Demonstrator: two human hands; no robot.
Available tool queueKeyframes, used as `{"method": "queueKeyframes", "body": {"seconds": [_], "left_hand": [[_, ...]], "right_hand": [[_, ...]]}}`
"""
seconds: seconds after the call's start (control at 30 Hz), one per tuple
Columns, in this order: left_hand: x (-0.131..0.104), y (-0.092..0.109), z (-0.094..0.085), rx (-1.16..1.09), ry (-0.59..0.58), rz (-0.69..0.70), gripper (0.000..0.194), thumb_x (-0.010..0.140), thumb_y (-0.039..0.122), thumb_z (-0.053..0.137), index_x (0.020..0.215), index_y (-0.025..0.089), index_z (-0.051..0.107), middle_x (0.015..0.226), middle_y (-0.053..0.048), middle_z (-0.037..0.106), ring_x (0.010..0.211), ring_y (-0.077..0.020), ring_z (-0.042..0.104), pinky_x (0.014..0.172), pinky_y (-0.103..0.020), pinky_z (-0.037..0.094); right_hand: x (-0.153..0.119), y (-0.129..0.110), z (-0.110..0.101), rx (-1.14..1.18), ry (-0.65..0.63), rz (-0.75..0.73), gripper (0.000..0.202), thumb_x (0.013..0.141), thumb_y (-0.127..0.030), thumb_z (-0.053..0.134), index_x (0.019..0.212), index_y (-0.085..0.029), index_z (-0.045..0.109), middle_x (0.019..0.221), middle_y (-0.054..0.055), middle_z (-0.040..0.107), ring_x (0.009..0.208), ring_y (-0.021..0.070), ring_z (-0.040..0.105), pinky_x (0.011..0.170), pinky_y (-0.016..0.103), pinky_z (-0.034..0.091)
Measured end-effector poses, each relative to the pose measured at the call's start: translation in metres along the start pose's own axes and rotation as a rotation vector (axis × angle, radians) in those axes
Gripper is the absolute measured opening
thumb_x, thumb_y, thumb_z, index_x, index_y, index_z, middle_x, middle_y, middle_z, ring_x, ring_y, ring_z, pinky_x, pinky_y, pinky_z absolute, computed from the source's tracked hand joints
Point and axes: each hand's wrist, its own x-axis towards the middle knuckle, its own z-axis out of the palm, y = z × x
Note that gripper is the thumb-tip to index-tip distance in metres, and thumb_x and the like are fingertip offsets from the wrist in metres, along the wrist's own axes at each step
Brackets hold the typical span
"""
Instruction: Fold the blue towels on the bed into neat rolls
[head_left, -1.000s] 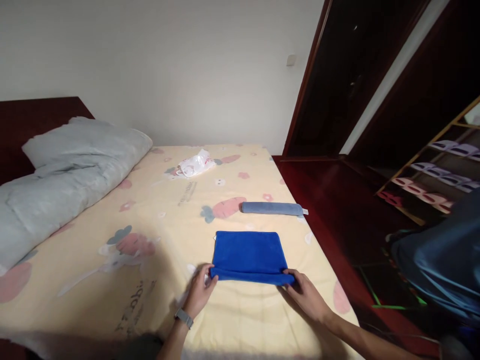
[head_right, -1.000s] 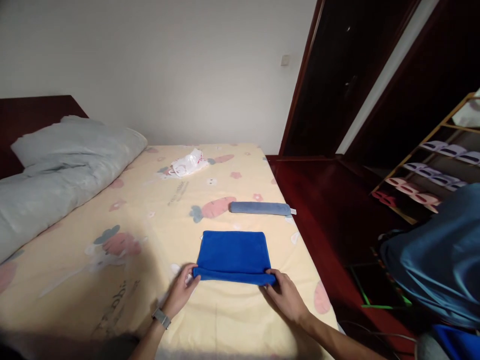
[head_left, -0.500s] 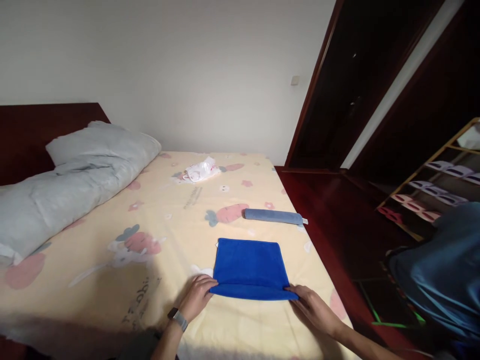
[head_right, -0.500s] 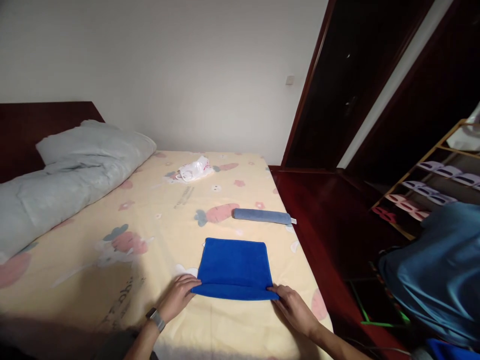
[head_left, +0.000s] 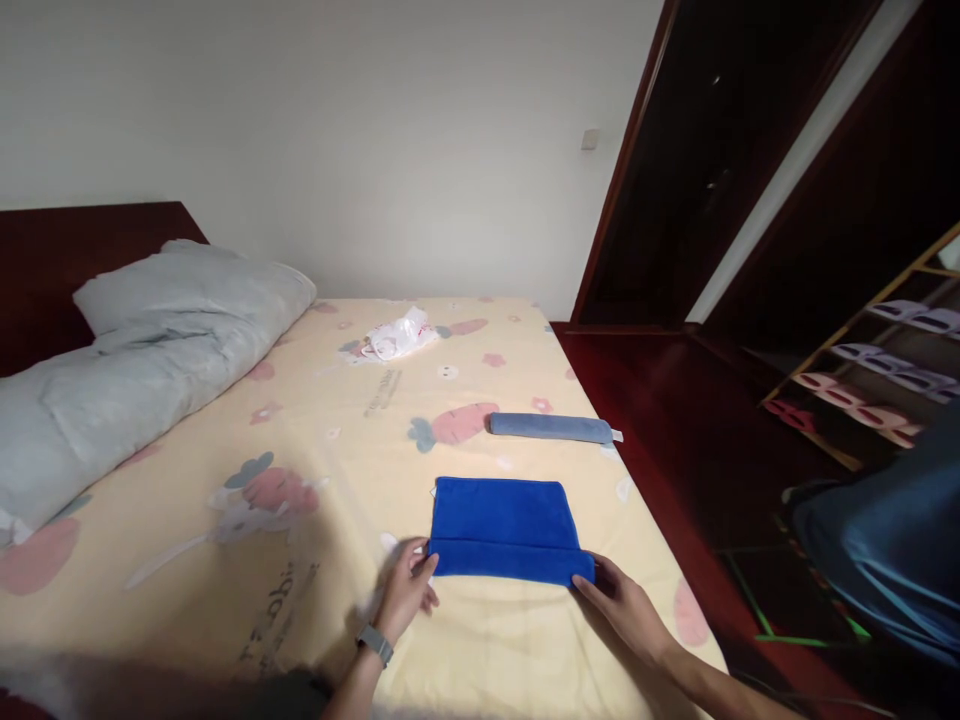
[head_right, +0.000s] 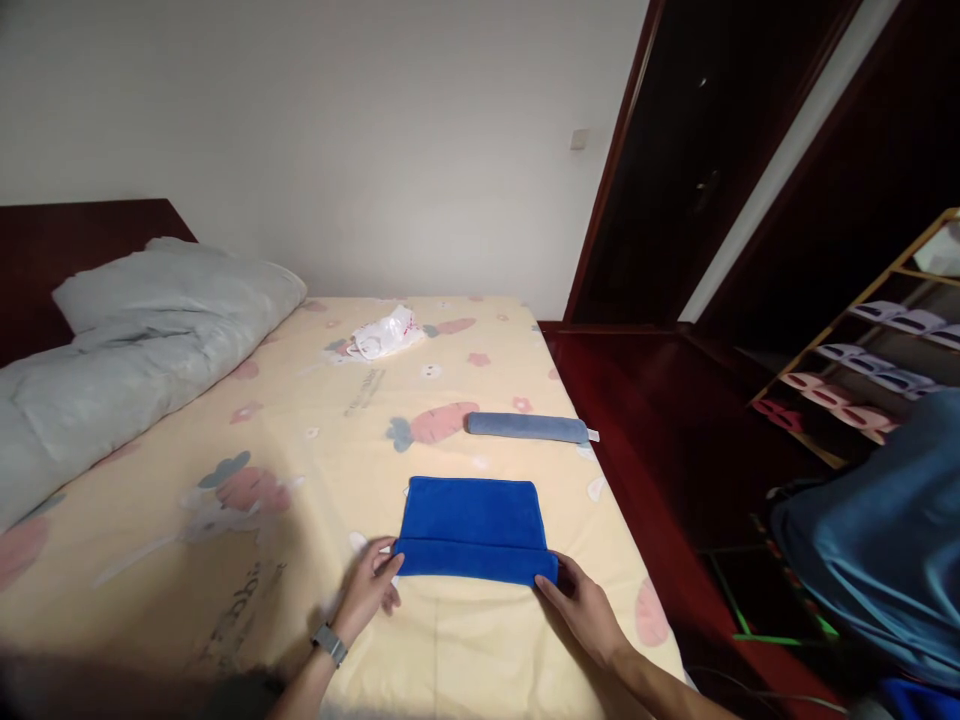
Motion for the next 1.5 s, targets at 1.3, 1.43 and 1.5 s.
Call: {"method": "queueKeyframes", "body": {"seconds": [1.3,1.43,1.5], "left_hand": [[-0.007,0.009,0.006,1.04,-0.111,0.817,0.069,0.081,0.005,0.048,0.147,0.025,0.045,0.147,-0.003,0.054,0.133,-0.023,0.051,0.115,-0.046,0.041],[0.0,0.016,-0.008,0.893,-0.108,0.719,0.069,0.072,0.001,0.048,0.135,0.026,0.058,0.137,-0.002,0.063,0.127,-0.0227,0.056,0.113,-0.045,0.043],[0.001,0.024,-0.017,0.765,-0.121,0.636,0.059,0.075,0.004,0.049,0.128,0.027,0.062,0.131,-0.003,0.066,0.123,-0.0227,0.059,0.109,-0.042,0.047]], "right_hand": [[0.002,0.003,-0.008,-0.743,-0.234,-0.585,0.059,0.098,-0.021,0.039,0.156,-0.021,0.029,0.158,0.007,0.035,0.143,0.025,0.038,0.119,0.043,0.035],[0.01,-0.001,-0.012,-0.492,-0.223,-0.395,0.053,0.095,-0.024,0.043,0.147,-0.023,0.046,0.149,0.007,0.05,0.135,0.0255,0.049,0.117,0.044,0.038],[0.013,-0.007,-0.013,-0.331,-0.189,-0.283,0.046,0.095,-0.03,0.044,0.14,-0.024,0.052,0.142,0.008,0.057,0.129,0.0261,0.055,0.114,0.045,0.041]]}}
